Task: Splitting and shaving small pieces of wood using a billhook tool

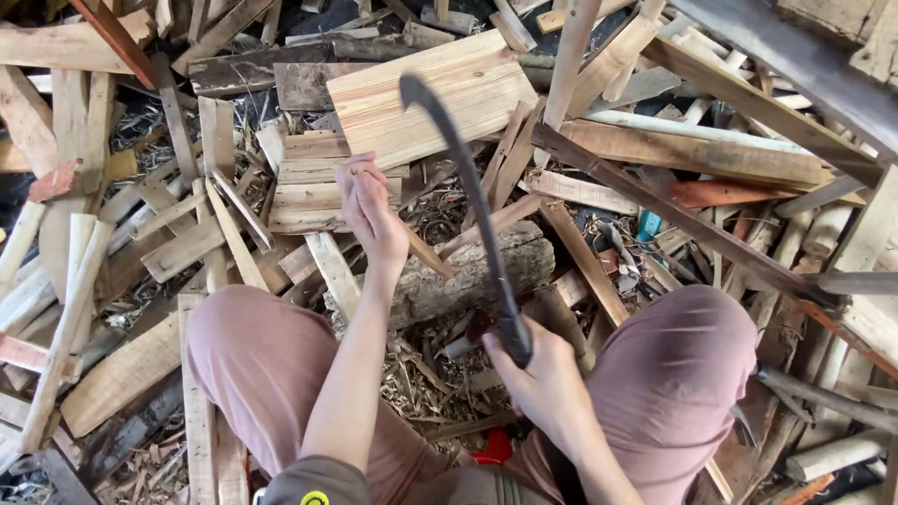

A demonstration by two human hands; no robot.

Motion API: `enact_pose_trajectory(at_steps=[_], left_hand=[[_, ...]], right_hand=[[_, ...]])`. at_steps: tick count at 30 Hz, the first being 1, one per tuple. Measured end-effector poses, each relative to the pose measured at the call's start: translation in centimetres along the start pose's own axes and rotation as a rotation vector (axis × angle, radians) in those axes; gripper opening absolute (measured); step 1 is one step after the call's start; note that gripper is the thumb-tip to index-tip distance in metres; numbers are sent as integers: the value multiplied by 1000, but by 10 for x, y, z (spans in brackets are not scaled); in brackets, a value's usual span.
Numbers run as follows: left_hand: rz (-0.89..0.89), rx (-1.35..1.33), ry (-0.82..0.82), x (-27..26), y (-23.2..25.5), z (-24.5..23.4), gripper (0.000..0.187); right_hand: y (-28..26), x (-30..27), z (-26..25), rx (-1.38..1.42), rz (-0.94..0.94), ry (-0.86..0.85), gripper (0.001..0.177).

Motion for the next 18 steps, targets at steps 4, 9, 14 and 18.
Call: enact_pose_trajectory(at_steps=[4,9,14,18], left_hand=[[-40,21,11,-3,25,2,45],[2,16,7,-4,2,-9,47],[-40,-16,-21,-4,12,7,46],[-135,31,-101,-12,10,16,30]], right_hand=[[82,40,40,-126,-53,55,21],[275,83,95,-492,261,-226,41],[198,43,83,41,186,-190,23],[136,37,55,-213,57,-170,8]])
Point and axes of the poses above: each hand's wrist, its own x-axis towards the middle knuckle, its own z-axis out of the palm, y = z × x, the point moved 6 cm from there along x, towards the middle knuckle, and after that the axes turned 14 degrees about -z, right-handed, at the moved point
